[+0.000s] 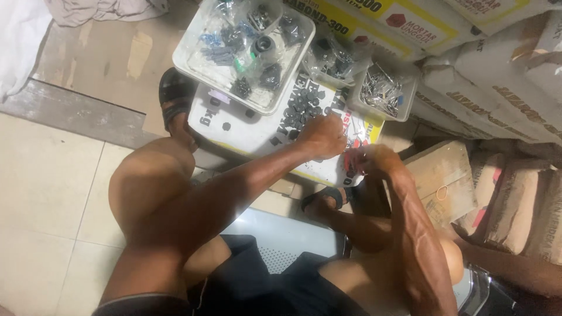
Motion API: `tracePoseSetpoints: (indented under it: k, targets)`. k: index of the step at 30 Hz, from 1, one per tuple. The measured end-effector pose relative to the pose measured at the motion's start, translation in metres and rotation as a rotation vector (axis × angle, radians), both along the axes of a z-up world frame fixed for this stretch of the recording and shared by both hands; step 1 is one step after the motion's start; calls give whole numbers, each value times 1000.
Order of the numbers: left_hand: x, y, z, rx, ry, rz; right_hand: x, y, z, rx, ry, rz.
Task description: Sorting small black plastic fasteners from a pile into a container on a scale
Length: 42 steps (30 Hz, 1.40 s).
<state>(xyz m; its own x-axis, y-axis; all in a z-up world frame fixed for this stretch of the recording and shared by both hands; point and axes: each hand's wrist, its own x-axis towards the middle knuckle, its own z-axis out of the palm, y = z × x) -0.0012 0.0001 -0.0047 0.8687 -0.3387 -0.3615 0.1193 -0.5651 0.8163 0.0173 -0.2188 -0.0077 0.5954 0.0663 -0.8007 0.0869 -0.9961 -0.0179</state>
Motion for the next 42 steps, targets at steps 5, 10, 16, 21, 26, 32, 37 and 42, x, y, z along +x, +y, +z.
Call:
tracePoseSetpoints:
  k: [5,10,16,21,26,32,37,42]
  targets:
    - [4,4,-7,-23,16,41,18,-34,-44,45,-269,-103]
    - [13,13,-32,75,50,71,16,-48,-97,86,-416,-155]
    - [9,26,-27,110,109,45,6,-26,-81,85,-484,137]
    - [15,22,-59,155,19,17,5,-2,-62,175,-538,88]
    - [14,23,-101,53,-276,-32,1,-9,-50,229,-511,8]
    - [8,35,-53,207,-426,-118,17,0,-52,416,-603,37]
    - [9,28,-51,368,-419,-180,22,1,-53,454,-648,-29]
    - [10,27,-89,425,-545,-171,16,9,-37,619,-648,-38]
